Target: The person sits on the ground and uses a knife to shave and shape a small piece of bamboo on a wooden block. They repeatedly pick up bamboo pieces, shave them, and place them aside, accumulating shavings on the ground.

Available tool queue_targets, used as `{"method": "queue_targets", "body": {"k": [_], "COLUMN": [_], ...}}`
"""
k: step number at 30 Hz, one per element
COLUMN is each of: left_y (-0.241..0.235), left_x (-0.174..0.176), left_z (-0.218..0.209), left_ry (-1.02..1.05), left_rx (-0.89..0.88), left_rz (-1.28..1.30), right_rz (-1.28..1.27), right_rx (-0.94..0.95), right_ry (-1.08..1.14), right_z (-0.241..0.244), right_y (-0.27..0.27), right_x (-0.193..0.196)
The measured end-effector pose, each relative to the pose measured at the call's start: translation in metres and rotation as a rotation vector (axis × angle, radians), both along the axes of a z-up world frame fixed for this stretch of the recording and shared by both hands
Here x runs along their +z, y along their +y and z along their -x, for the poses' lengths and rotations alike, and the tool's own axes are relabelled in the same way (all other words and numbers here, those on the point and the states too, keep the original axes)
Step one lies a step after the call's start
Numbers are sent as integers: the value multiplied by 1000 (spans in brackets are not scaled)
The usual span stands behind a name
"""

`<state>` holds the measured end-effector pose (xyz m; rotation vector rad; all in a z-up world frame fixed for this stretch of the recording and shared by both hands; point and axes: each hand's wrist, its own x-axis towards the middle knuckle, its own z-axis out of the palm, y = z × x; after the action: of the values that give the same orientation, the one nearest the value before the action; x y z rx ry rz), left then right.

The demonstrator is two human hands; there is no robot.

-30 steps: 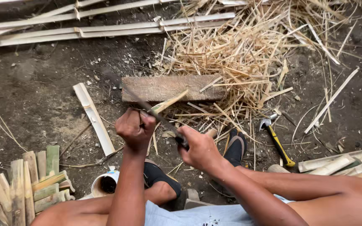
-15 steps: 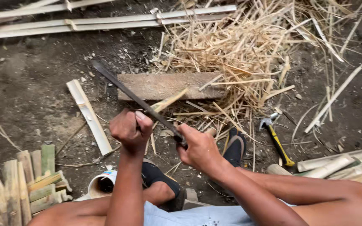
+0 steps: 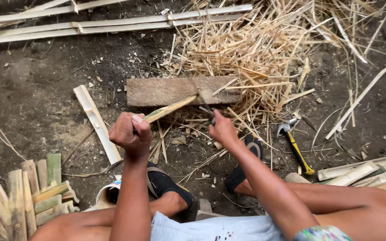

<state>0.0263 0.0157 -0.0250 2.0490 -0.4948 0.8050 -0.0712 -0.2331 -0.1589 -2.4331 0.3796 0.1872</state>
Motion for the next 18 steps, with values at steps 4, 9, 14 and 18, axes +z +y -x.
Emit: {"method": "queue_targets", "body": {"k": [4, 9, 14, 18], "left_y": [-6, -16, -7, -5], "left_x": [-10, -13, -38, -30], "left_z": [-15, 3, -13, -12], "left_ry": [13, -27, 28, -7], "left_rx": [111, 141, 179, 202], "left_rz": [42, -127, -83, -52], "right_rz": [-32, -134, -128, 40], "right_rx": [-73, 93, -21, -103], "right_ry": [368, -246, -61, 332], "right_z": [-14, 18, -1, -20], "right_y": [-7, 53, 40, 5], "right_x": [22, 83, 29, 1]}}
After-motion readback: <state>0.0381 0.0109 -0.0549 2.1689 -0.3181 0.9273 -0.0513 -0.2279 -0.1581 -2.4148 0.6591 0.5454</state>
